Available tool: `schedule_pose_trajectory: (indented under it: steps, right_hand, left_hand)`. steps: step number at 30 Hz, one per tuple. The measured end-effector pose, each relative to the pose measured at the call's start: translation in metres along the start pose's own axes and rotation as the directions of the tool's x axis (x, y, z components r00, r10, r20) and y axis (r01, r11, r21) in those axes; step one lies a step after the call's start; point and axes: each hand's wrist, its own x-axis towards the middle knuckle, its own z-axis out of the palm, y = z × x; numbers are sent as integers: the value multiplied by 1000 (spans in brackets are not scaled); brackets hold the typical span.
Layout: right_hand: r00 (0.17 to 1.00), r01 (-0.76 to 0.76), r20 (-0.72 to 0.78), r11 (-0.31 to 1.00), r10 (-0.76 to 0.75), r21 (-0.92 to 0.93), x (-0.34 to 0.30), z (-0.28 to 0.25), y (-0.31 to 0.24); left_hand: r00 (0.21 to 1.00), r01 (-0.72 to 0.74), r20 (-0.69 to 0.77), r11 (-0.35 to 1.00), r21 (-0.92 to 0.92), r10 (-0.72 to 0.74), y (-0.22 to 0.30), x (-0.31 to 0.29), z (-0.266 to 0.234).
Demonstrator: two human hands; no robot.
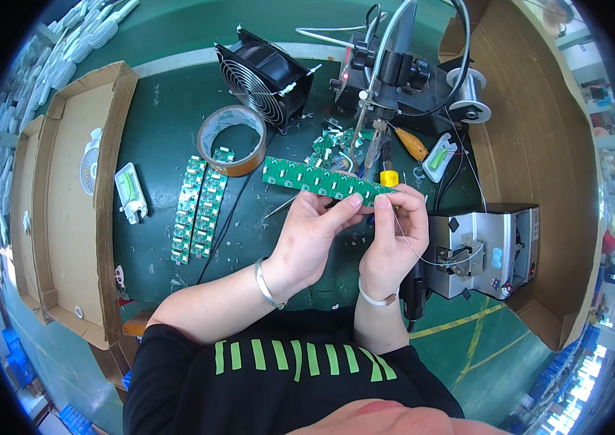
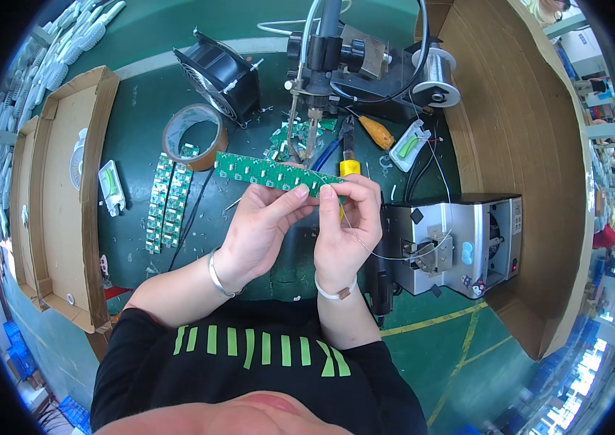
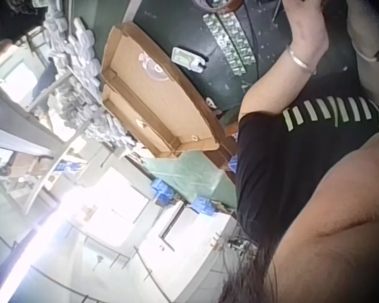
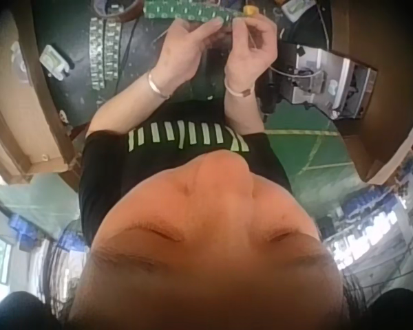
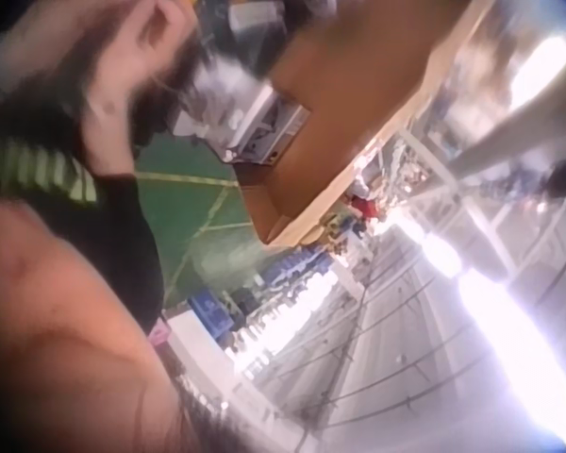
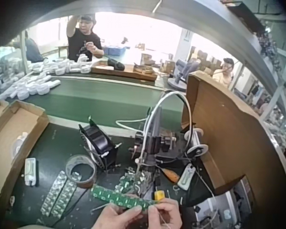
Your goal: Assembling handheld fans and processing PCB strips at an industrial assembly station.
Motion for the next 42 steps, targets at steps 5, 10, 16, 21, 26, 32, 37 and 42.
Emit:
schedule_pose_trajectory:
  steps: [5, 10, 16, 21, 26, 32, 37, 42]
  right_hand:
    - [1000, -1, -2, 1000, 1, 4, 0, 1, 1]
    - [1000, -22, 20, 1000, 22, 22, 1, 0, 0]
    - [999, -29, 15, 999, 29, 13, 1, 1, 0]
    - [1000, 27, 16, 999, -27, -36, 1, 2, 4]
    - [999, 43, 18, 998, -43, -35, 2, 3, 5]
    - [998, 54, 29, 998, -53, -39, 3, 2, 4]
    - [998, 50, 30, 998, -48, -39, 3, 2, 4]
    - [998, 53, 43, 997, -50, -57, 2, 2, 4]
  left_hand:
    - [1000, -4, -23, 1000, -4, 4, 0, 0, 1]
    - [999, -8, -40, 1000, -19, 8, 0, 0, 1]
    - [999, -37, -29, 999, -3, 36, 4, -2, 3]
    - [997, -59, -44, 998, -2, 59, 2, -2, 2]
    - [997, -64, -31, 998, 0, 64, 3, 0, 1]
    - [997, -76, -11, 997, 5, 76, 4, 0, 3]
    - [997, -79, -3, 997, 10, 79, 5, -1, 4]
    - [997, -73, -9, 997, 9, 73, 6, -2, 4]
